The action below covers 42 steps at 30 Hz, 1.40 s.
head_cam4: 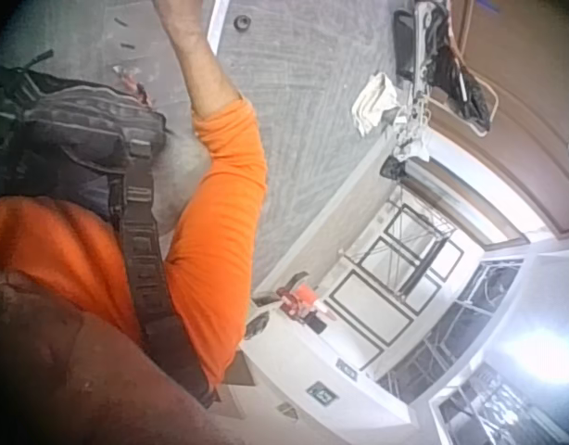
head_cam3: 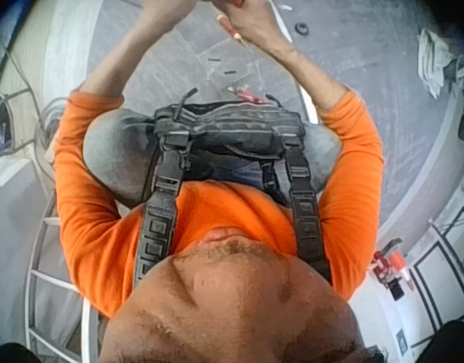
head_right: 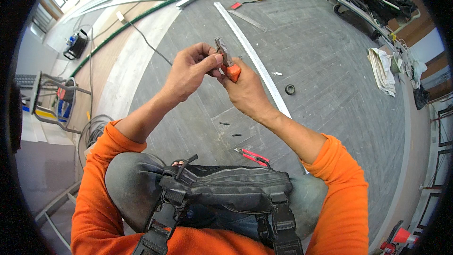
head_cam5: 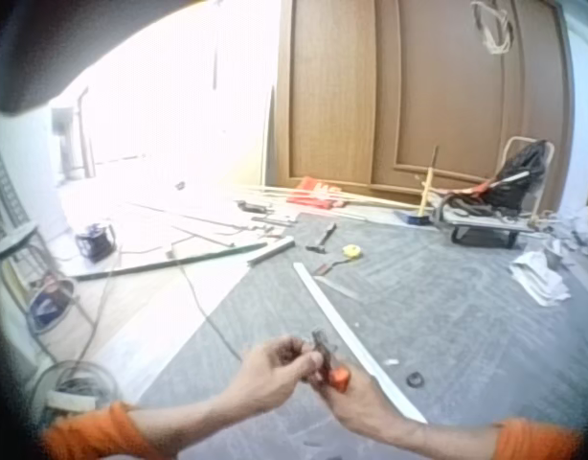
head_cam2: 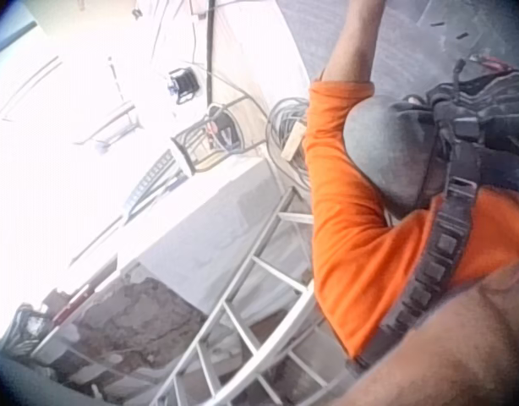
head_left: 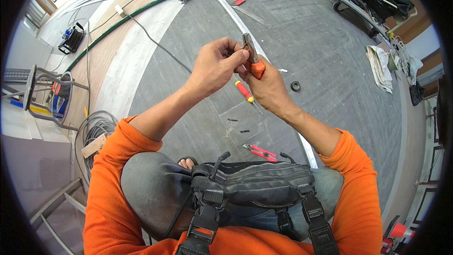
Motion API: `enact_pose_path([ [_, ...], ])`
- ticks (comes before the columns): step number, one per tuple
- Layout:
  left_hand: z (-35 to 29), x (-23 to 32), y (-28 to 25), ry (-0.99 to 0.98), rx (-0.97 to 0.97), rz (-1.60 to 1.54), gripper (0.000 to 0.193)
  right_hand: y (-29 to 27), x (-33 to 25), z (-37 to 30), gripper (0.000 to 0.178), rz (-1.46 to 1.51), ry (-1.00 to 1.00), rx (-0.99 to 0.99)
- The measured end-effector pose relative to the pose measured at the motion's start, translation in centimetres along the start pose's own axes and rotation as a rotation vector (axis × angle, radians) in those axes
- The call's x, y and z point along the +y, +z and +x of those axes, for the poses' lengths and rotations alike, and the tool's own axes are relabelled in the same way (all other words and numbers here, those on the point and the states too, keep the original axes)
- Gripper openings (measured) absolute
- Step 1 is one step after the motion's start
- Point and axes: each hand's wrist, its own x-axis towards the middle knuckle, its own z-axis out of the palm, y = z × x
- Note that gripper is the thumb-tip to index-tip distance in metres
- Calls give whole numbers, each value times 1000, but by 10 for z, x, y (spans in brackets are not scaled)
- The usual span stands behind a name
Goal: The person sits on the floor and repairs an electrical cord by stripping the outer sheath, twisting the internal wires, and securing them with a screwdriver. They use pliers and a utility knife to prepare the wires and then tighten the connections.
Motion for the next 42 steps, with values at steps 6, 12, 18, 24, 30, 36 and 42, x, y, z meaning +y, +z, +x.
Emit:
enact_pose_path([
  [6, -5, 11, 5, 52, -17, 172, 24, 6, -6, 1, 14, 134, 31, 20],
  [12, -2, 7, 0, 70, -85, 58, 23, 2, -14, 1, 13, 215, 107, 1],
  [18, 0, 2, 0, 43, -138, -96, 22, 10, -9, -5, 19, 372, 167, -14],
  [24, 1, -2, 0, 65, -94, -107, 22, 11, -15, -4, 24, 209, 160, 31],
  [30, -4, 11, 5, 44, -70, -102, 24, -6, -5, 8, 29, 38, -38, 44],
  [36, -4, 12, 1, -109, -92, -232, 24, -4, 5, 11, 29, -37, -139, 50],
  [42, -3, 5, 5, -141, -102, -366, 21, 9, 14, 12, 28, 207, -112, 25],
])
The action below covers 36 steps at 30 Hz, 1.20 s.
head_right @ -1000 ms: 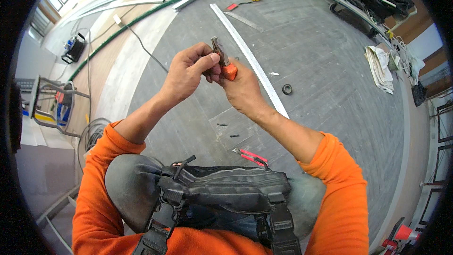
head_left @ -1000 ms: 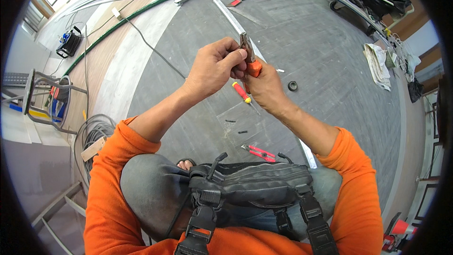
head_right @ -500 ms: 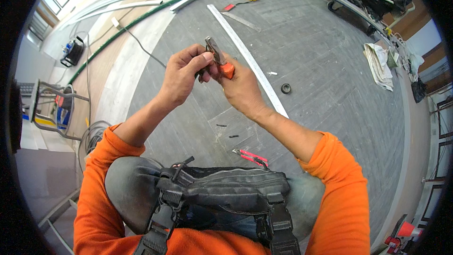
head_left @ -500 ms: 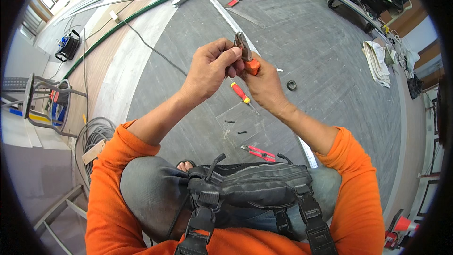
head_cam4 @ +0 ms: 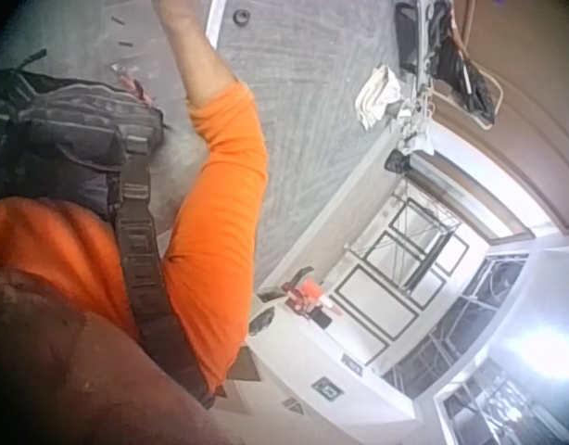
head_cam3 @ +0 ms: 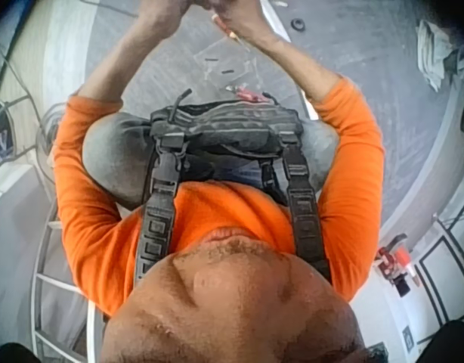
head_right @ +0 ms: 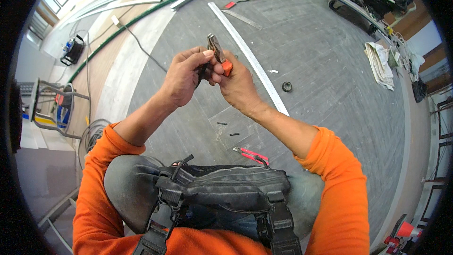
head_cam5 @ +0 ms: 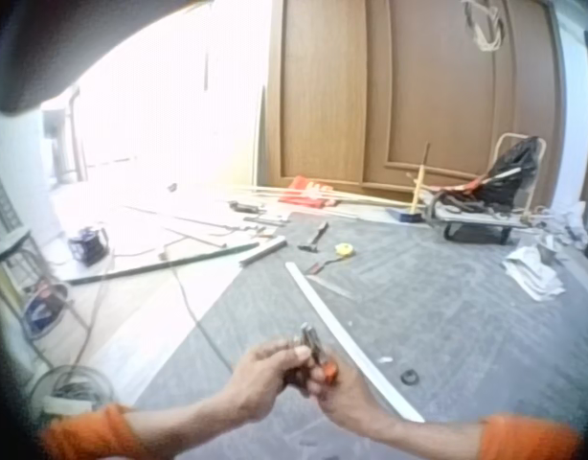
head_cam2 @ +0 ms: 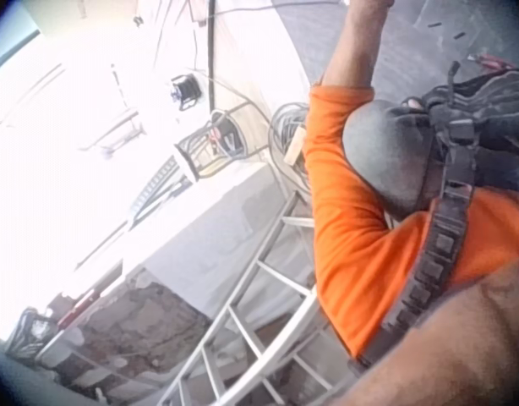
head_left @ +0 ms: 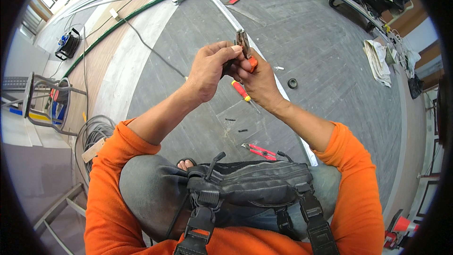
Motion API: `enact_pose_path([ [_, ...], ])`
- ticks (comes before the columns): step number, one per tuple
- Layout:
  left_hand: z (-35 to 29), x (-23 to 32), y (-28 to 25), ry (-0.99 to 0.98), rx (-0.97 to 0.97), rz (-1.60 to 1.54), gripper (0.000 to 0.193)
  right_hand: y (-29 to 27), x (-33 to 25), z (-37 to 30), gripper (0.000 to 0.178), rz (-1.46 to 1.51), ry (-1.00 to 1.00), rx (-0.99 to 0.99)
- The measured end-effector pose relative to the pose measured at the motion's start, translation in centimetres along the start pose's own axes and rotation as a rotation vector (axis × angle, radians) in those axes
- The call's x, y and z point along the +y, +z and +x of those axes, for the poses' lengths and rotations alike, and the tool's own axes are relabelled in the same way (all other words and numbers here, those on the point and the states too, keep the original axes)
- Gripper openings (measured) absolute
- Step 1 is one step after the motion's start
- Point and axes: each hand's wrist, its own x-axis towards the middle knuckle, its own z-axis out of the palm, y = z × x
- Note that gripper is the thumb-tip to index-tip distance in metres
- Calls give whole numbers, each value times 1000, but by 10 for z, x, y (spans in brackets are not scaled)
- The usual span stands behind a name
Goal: The person sits on the floor and repairs an electrical cord by stripping the outer sheath, twisting the internal wires, and securing them with a screwdriver. They use pliers and a utility knife to prepare the wires and then tighten the connections.
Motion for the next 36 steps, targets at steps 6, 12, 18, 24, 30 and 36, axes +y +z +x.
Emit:
enact_pose_path([
  [6, 2, -6, -6, 29, -22, -10, 23, 18, -6, -11, 22, 241, 157, 68],
  [12, 4, -19, -10, 97, -60, -117, 22, 12, -10, 0, 27, 574, 372, 121],
  [18, 4, -9, -12, 55, -107, 8, 18, -13, -17, 3, 32, 330, 316, 61],
  [24, 4, -13, -22, -25, -156, -45, 18, -28, -34, 1, 35, 119, 349, -16],
  [30, 3, -11, -19, -120, -203, 129, 24, -47, -12, 0, 33, -103, 290, -227],
  [36, 2, -9, -21, -159, -202, 166, 24, -49, -18, -4, 25, -124, 288, -294],
])
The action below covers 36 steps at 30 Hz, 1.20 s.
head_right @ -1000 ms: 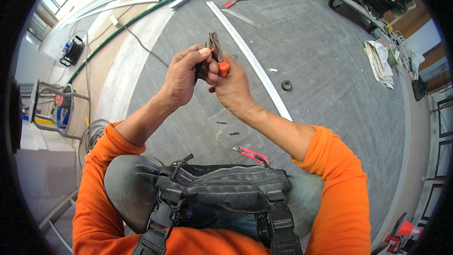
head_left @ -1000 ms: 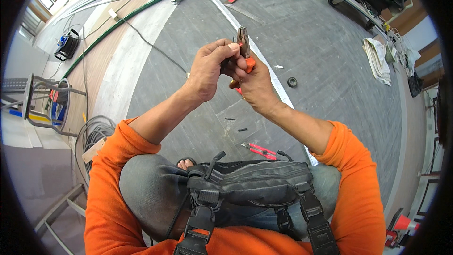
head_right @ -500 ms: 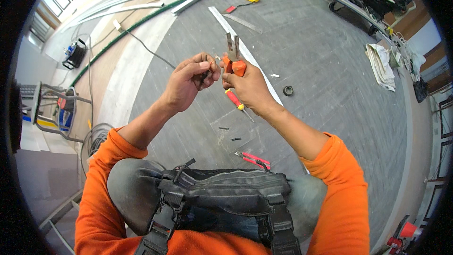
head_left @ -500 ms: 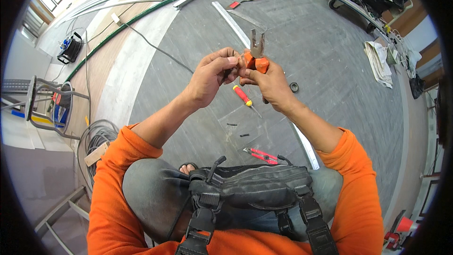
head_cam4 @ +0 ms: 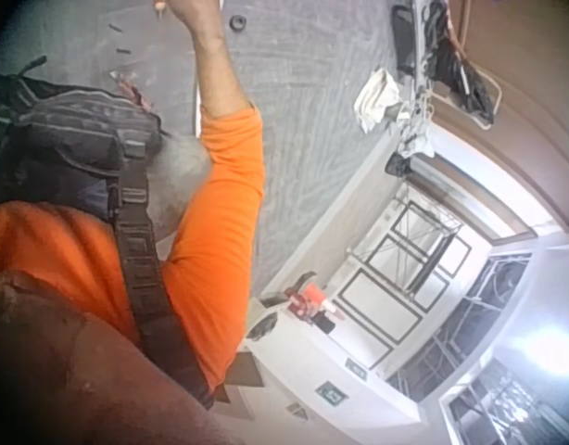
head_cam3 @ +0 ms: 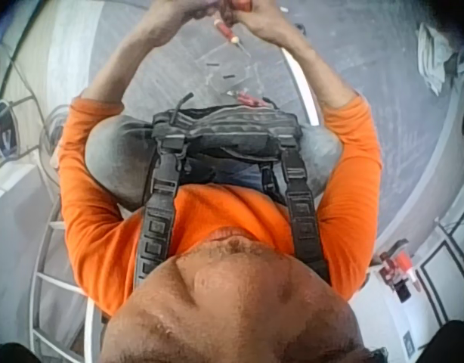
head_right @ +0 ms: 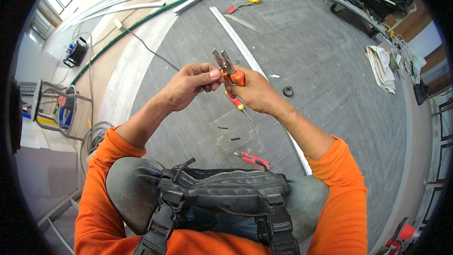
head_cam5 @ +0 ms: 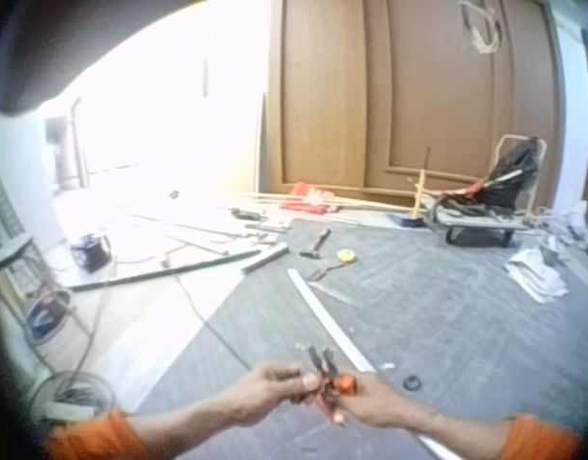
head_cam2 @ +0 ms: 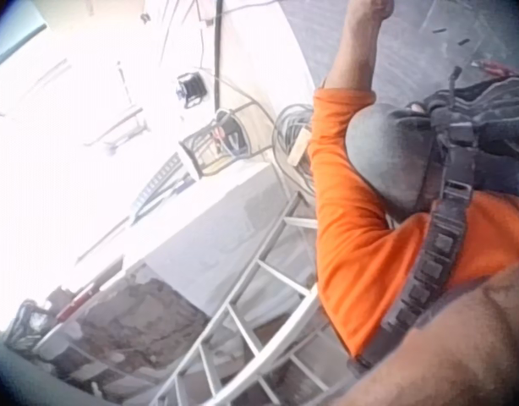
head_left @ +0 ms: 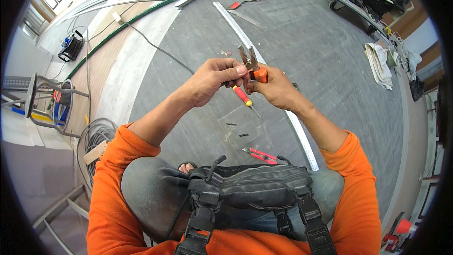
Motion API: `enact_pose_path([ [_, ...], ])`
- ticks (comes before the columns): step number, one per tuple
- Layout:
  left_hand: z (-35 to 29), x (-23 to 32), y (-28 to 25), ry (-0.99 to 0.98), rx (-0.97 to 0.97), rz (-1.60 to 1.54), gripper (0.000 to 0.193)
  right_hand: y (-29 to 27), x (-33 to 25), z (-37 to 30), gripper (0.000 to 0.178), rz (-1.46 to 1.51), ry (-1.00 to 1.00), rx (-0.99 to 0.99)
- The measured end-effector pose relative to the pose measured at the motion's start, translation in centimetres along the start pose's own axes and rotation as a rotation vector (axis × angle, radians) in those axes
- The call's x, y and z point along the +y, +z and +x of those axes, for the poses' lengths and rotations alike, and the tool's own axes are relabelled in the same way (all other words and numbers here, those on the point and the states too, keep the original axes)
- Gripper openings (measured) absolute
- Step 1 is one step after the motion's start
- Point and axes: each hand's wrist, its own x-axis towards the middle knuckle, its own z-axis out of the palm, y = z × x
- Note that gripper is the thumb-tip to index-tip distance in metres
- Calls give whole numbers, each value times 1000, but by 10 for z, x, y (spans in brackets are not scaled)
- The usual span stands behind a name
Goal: The person sits on the floor and repairs an electrical cord by stripping the outer sheath, twisting the internal wires, and securing them with a screwdriver. They use pliers and a utility knife to prepare the wires and then tighten the connections.
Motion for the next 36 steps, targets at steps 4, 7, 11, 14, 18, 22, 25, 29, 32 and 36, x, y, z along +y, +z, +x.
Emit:
enact_pose_path([
  [4, -2, 0, -1, 27, -56, 6, 19, 4, -2, -1, 22, -53, -31, 5],
  [7, 0, -3, -8, 37, -40, -127, 15, 5, -4, -3, 23, -50, -11, -20],
  [11, -3, 0, -3, 28, 9, -97, 15, 6, -5, -4, 29, -129, -41, -1],
  [14, -5, 0, -1, 23, 35, -64, 16, 9, -4, -5, 35, -146, -45, 25],
  [18, -4, -1, -2, 28, 79, -30, 18, 10, -7, -6, 42, -163, -49, 23],
  [22, -3, -3, -3, 30, 103, 7, 21, 10, -3, -4, 40, -229, -102, 71],
  [25, -2, -6, -3, 48, 124, 3, 21, 11, 2, -3, 38, -281, -162, 118],
  [29, -4, 0, -2, -13, 116, 11, 20, 11, 8, -2, 33, -372, -198, 175],
  [32, -4, 0, -2, 46, 100, 58, 19, 11, 4, -2, 31, -417, -101, 182],
  [36, -6, 1, 8, 226, 186, 416, 18, 10, 0, -1, 32, -379, 9, 156],
])
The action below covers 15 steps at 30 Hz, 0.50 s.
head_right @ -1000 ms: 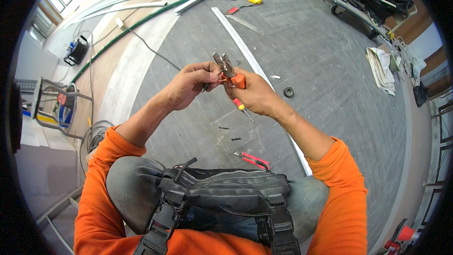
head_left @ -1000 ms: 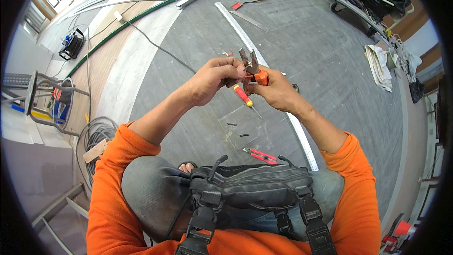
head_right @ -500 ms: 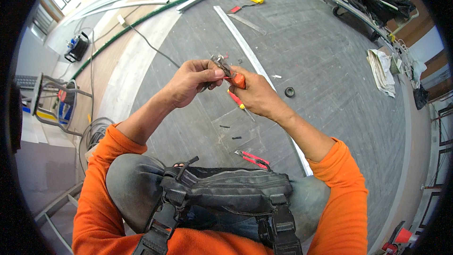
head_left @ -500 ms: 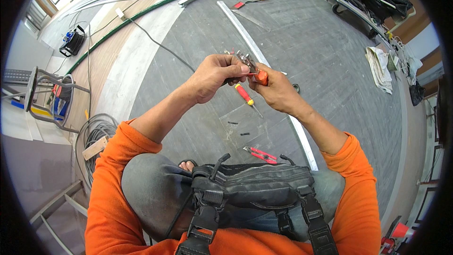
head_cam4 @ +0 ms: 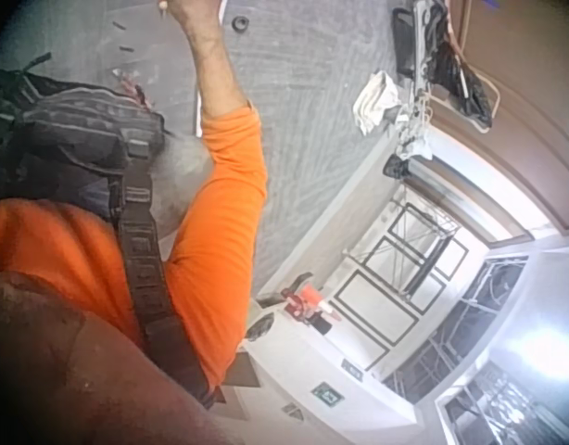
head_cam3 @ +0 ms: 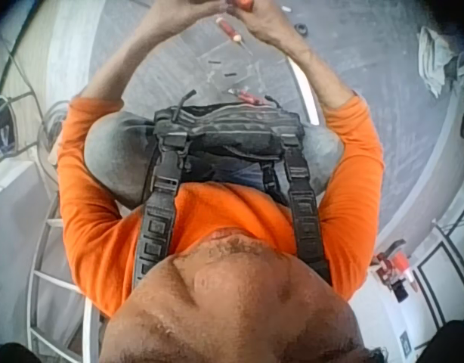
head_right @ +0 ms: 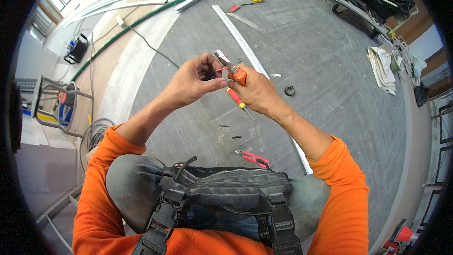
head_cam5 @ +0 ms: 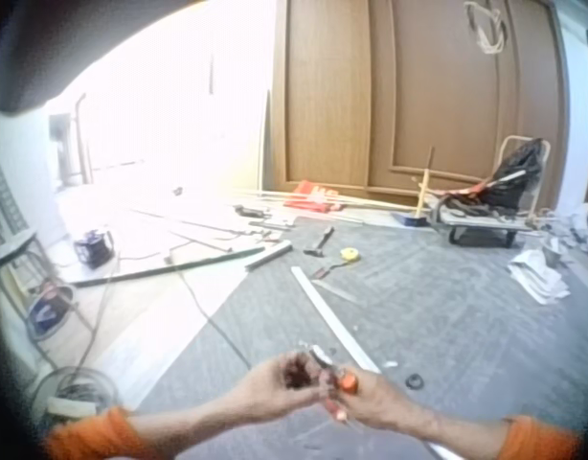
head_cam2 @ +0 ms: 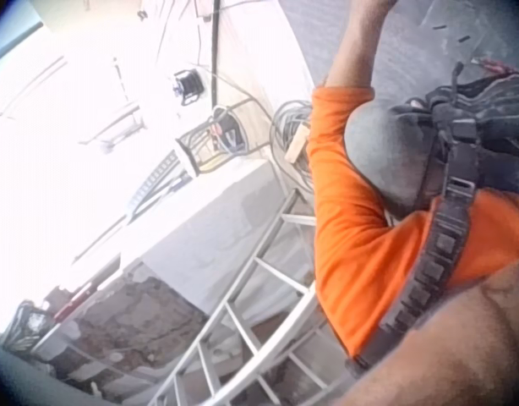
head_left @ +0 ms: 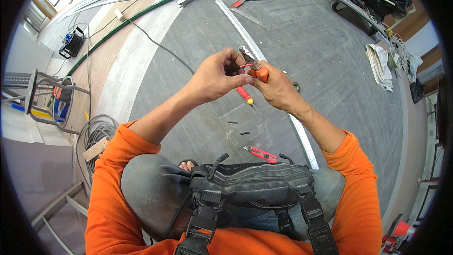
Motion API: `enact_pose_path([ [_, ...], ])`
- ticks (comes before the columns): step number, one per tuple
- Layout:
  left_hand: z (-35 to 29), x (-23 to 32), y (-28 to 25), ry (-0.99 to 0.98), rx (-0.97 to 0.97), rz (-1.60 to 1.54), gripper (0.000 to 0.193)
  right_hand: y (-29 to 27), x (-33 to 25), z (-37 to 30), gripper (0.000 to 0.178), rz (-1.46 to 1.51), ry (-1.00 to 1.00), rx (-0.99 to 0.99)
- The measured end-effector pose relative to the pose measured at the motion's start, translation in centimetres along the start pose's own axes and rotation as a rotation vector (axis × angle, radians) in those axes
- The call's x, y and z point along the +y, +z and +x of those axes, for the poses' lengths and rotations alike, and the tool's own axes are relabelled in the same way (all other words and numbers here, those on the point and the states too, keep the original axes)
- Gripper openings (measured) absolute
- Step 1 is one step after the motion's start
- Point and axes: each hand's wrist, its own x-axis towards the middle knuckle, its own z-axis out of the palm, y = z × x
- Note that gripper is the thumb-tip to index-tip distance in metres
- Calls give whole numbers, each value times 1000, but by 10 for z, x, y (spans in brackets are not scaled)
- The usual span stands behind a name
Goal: The person sits on the floor and repairs an electrical cord by stripping the outer sheath, twisting the internal wires, and securing them with a screwdriver. They use pliers and a utility knife to prepare the wires and then tighten the connections.
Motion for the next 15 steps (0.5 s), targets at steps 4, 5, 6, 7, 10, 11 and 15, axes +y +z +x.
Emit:
enact_pose_path([
  [4, 1, 3, 6, 141, 172, 245, 15, 6, 5, 1, 31, 61, 5, 22],
  [5, 2, 3, 6, 248, 200, 301, 14, 8, 6, 0, 31, 96, -14, 32],
  [6, 2, 3, 7, 355, 227, 357, 13, 9, 6, 0, 31, 131, -32, 43],
  [7, 1, 3, 6, 461, 257, 416, 12, 9, 0, -1, 31, 146, 5, 16],
  [10, 0, 5, 6, 384, 284, 353, 10, 9, -18, -1, 31, 212, 67, -26],
  [11, 0, 5, 7, 353, 275, 305, 10, 11, -15, 0, 31, 245, 54, -13],
  [15, 0, 2, 5, 253, 251, 175, 11, 15, -13, 1, 27, 289, 1, 6],
])
